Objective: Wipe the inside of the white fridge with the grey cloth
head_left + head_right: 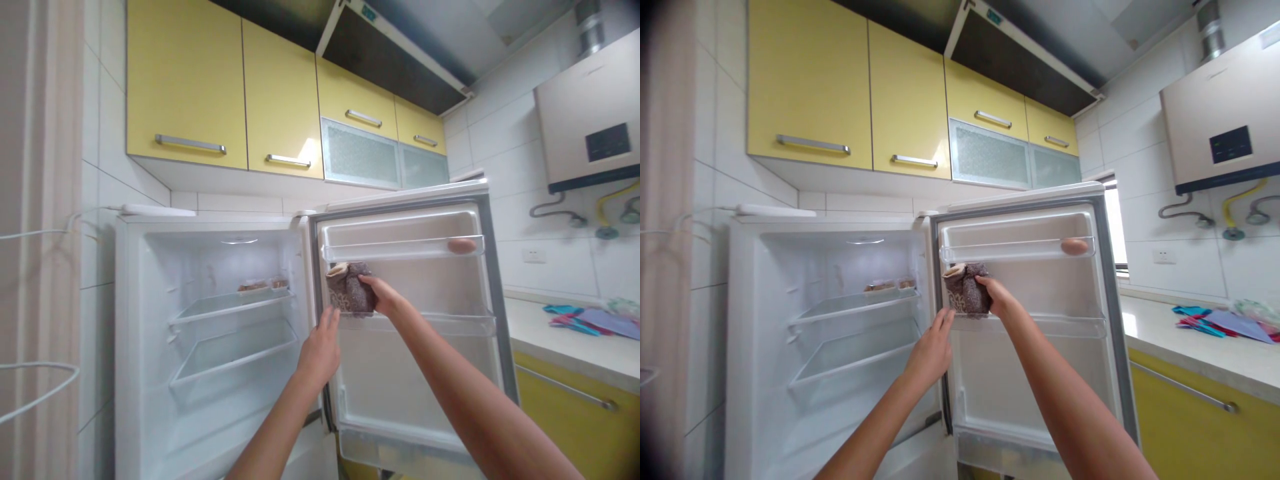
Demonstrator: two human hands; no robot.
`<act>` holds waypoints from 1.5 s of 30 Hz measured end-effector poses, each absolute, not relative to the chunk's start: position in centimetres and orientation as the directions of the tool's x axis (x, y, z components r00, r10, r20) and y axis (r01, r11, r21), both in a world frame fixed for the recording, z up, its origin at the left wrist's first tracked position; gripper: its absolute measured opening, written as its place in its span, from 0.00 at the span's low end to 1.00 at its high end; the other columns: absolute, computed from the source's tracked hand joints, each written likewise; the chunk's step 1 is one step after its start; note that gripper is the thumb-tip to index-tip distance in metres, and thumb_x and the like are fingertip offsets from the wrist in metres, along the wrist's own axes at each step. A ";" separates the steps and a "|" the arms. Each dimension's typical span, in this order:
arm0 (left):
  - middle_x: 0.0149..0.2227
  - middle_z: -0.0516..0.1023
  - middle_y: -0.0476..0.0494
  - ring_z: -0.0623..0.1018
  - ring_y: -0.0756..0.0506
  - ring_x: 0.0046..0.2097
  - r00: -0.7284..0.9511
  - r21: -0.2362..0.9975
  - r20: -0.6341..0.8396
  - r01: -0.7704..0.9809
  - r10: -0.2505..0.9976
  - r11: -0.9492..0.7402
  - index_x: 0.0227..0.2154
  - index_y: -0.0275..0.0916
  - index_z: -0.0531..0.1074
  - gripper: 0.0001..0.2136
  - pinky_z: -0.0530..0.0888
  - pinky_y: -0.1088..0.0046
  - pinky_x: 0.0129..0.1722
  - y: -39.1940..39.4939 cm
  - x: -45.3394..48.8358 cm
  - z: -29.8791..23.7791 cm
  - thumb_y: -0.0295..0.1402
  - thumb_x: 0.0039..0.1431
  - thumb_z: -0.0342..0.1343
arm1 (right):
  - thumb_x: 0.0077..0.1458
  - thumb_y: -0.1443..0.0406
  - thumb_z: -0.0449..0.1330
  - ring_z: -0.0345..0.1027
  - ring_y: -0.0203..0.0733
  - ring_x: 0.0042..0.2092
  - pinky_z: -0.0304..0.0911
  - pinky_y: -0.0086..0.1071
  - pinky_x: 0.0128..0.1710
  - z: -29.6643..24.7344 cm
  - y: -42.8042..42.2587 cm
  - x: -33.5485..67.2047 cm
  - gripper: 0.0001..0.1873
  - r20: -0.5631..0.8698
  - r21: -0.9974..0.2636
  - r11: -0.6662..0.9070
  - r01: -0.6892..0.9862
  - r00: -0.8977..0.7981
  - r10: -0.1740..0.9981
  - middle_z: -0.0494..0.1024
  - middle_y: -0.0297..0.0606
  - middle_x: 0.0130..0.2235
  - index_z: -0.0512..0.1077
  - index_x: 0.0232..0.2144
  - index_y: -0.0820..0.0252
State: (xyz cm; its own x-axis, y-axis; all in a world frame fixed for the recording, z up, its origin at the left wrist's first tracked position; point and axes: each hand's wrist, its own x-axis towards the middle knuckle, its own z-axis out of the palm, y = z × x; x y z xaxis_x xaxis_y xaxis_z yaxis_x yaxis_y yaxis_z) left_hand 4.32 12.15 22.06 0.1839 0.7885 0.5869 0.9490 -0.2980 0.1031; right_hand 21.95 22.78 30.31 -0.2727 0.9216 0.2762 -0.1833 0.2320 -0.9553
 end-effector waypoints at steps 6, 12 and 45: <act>0.74 0.49 0.33 0.69 0.36 0.66 0.173 0.078 0.571 0.962 0.803 -0.263 0.71 0.37 0.49 0.37 0.71 0.57 0.63 12.0 3.5 21.9 0.19 0.56 0.40 | 0.55 0.59 0.58 0.78 0.46 0.38 0.72 0.43 0.46 30.4 21.9 20.9 0.09 0.240 -0.950 0.185 -0.252 -0.209 0.948 0.82 0.42 0.33 0.73 0.34 0.57; 0.74 0.50 0.33 0.74 0.37 0.62 0.133 0.031 0.549 0.983 0.825 -0.179 0.71 0.38 0.49 0.36 0.73 0.58 0.60 12.0 3.5 22.2 0.18 0.57 0.40 | 0.49 0.60 0.62 0.76 0.45 0.35 0.70 0.39 0.43 30.5 20.5 19.0 0.10 0.306 -0.931 0.265 -0.251 -0.140 0.942 0.82 0.37 0.31 0.76 0.34 0.58; 0.44 0.81 0.42 0.81 0.46 0.40 -0.464 0.666 0.157 -0.602 0.872 -0.440 0.49 0.42 0.71 0.15 0.77 0.71 0.35 17.6 6.6 31.0 0.42 0.63 0.53 | 0.65 0.59 0.51 0.74 0.51 0.54 0.66 0.44 0.56 36.9 10.8 29.2 0.19 0.921 -0.018 0.771 0.637 -0.290 0.261 0.81 0.42 0.53 0.75 0.53 0.52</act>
State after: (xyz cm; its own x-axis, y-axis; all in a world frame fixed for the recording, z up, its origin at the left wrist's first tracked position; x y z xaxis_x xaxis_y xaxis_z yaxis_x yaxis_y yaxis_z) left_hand 6.61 17.60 30.99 -0.4639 0.8718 0.1571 -0.6022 -0.4404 0.6659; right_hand 29.22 10.78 36.92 -0.2901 0.2611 0.9207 0.6368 0.7708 -0.0180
